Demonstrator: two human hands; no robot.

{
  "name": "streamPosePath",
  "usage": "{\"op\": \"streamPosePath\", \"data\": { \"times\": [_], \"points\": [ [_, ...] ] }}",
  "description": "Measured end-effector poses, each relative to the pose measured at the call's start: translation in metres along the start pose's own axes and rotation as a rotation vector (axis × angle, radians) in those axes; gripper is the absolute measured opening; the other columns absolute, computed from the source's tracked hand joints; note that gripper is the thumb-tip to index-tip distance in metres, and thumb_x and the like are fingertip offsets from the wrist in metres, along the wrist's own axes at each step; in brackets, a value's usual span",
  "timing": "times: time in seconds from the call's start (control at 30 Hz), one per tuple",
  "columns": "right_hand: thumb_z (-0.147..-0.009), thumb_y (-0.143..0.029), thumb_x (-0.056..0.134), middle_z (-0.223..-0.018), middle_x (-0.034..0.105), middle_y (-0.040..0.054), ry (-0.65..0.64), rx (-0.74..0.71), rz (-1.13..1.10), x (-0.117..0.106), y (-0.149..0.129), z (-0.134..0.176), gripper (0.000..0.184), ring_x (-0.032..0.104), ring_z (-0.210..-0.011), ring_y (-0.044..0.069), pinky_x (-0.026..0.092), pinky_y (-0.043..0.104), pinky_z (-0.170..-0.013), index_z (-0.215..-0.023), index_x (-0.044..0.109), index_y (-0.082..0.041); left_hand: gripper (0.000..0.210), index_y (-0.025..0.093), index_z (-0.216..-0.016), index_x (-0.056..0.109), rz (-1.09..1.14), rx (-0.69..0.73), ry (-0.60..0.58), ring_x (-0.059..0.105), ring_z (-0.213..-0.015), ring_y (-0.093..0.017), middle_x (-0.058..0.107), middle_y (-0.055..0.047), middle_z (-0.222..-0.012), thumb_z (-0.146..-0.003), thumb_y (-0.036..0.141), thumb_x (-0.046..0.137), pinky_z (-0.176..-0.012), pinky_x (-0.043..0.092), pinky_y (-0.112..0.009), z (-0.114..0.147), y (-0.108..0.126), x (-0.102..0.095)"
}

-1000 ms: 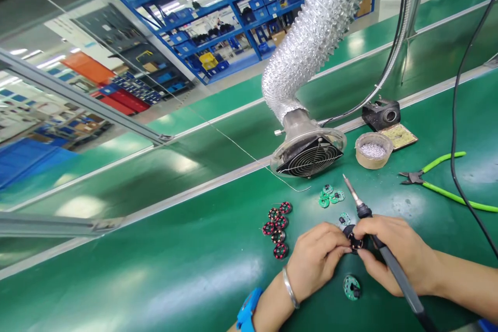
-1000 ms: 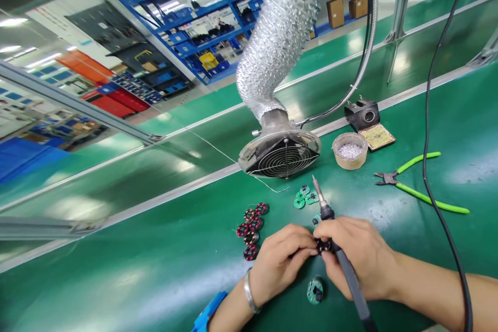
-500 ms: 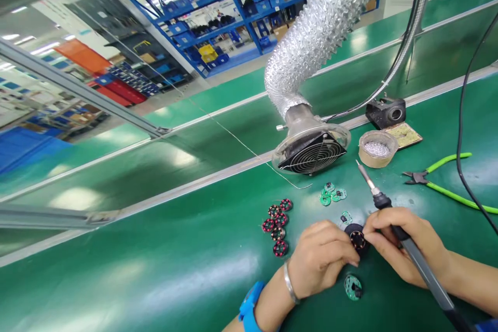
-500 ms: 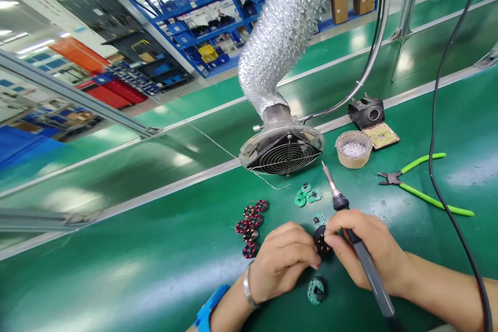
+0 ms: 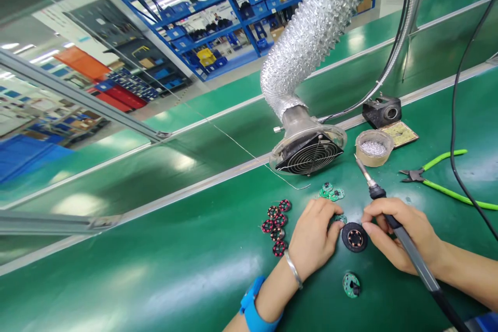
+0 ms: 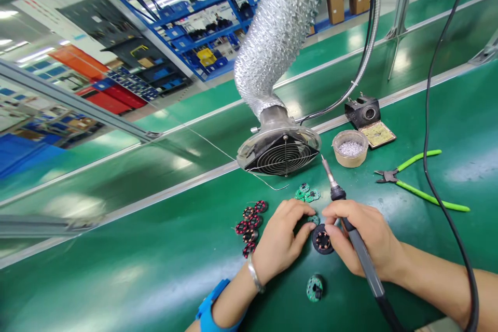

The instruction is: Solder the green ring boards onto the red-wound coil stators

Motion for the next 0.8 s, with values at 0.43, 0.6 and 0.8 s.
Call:
{"op": "streamPosePath", "data": {
  "times": [0.43, 0.6, 0.8],
  "points": [
    [-0.086, -0.003, 0.056, -0.102, 0.067, 0.0075, -0.025, -0.221, 0.091, 0.011, -0.028, 0.001, 0.031, 0.064, -0.089, 0.017, 0.054, 0.030, -0.082, -0.113, 0.053, -0.019, 0.019, 0.017, -0.072, 0.055, 0.808, -0.528, 0.118, 0.032, -0.041, -0.006, 0.042, 0.008, -0.047, -0.072, 0.030, 0.069, -0.041, 0.029, -0.019, 0.026, -0.005, 0.005],
    [-0.088, -0.012, 0.058, -0.102, 0.068, 0.0077, -0.170, -0.150, 0.051, 0.005, -0.009, -0.005, 0.029, 0.065, -0.086, 0.019, 0.054, 0.030, -0.075, -0.115, 0.051, -0.019, 0.027, 0.016, -0.099, 0.062, 0.408, 0.143, 0.120, 0.060, -0.079, -0.019, 0.068, -0.007, -0.089, -0.073, 0.022, 0.064, -0.073, 0.047, -0.033, 0.019, 0.030, -0.017],
    [-0.088, -0.008, 0.052, -0.094, 0.065, 0.0057, -0.425, -0.164, -0.051, 0.019, -0.009, -0.008, 0.025, 0.055, -0.080, 0.018, 0.048, 0.030, -0.071, -0.111, 0.053, -0.019, 0.019, 0.017, -0.098, 0.064, -0.072, 0.681, 0.160, 0.058, -0.069, -0.015, 0.073, -0.002, -0.082, -0.094, 0.012, 0.046, -0.060, 0.039, -0.030, 0.045, 0.061, -0.008]
  ]
}}
Point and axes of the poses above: each hand's wrist, its own z-axis away from the middle knuckle, its own x-axis out of the palm, y = z × x, the point moved 9 cm from there along -z, towards the middle knuckle
